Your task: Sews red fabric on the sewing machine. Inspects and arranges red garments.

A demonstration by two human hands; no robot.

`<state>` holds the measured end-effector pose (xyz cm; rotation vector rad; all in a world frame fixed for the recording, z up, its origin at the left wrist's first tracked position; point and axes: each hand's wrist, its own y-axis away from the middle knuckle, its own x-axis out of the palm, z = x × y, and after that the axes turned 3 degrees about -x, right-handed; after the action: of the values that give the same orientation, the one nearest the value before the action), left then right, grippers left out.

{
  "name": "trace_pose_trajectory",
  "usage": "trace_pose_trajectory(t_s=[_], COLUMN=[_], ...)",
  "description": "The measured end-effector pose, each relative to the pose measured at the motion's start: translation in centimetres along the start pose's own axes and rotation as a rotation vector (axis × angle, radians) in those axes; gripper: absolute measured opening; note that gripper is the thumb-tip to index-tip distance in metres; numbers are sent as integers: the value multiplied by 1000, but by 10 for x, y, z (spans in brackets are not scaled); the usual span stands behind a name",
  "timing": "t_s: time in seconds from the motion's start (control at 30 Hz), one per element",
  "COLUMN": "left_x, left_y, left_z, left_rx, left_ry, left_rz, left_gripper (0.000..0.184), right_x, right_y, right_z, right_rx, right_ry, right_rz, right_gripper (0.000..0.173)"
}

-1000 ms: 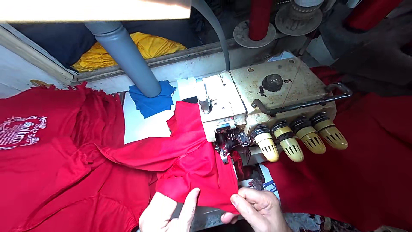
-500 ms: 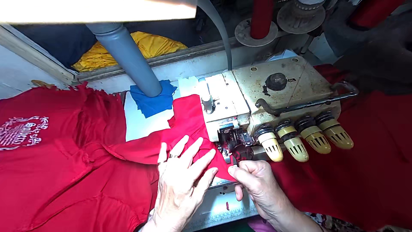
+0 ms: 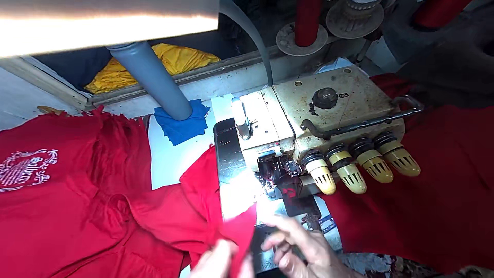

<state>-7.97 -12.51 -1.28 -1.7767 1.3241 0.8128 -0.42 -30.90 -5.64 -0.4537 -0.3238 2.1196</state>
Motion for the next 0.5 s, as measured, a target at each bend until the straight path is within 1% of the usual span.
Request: trace_pose_trajectory(t_s=[0.03, 0.07, 0.1, 0.13, 0.2, 0.23, 0.27, 0.33, 0.4, 0.43, 0.5], left_x=[1, 5, 10, 15, 23, 25, 26, 30, 32, 30, 19], left_y=[9, 15, 18, 16, 8, 2, -2, -9, -14, -15, -17], left_z=[-6, -11, -16, -19, -27, -32, -38, -47, -50, -50, -48], left_rx=[34, 68, 95, 120, 166, 189, 210, 257, 277, 257, 155], left_ry=[26, 21, -1, -21, -40, -41, -28, 9, 64, 128, 340], left_rz=[116, 221, 307, 341, 262, 206, 159, 56, -49, -50, 25], left_gripper=[23, 24, 25, 25, 23, 21, 20, 21, 14, 12, 11], right_x=[-2, -4, -7, -10, -21, -24, -26, -25, -21, -19, -16], right_y=[2, 3, 6, 9, 10, 11, 12, 14, 16, 17, 16], right_z=[-1, -4, -10, -18, -25, -24, -19, -4, 10, 14, 17], right_rx=[-25, -45, -72, -90, -92, -82, -71, -44, -6, 14, 53], right_ry=[63, 137, 234, 336, 480, 496, 472, 343, 157, 51, -111], right_rz=[71, 83, 31, -69, -244, -306, -337, -340, -330, -332, -340], right_gripper=[43, 34, 25, 22, 22, 22, 21, 19, 19, 28, 50])
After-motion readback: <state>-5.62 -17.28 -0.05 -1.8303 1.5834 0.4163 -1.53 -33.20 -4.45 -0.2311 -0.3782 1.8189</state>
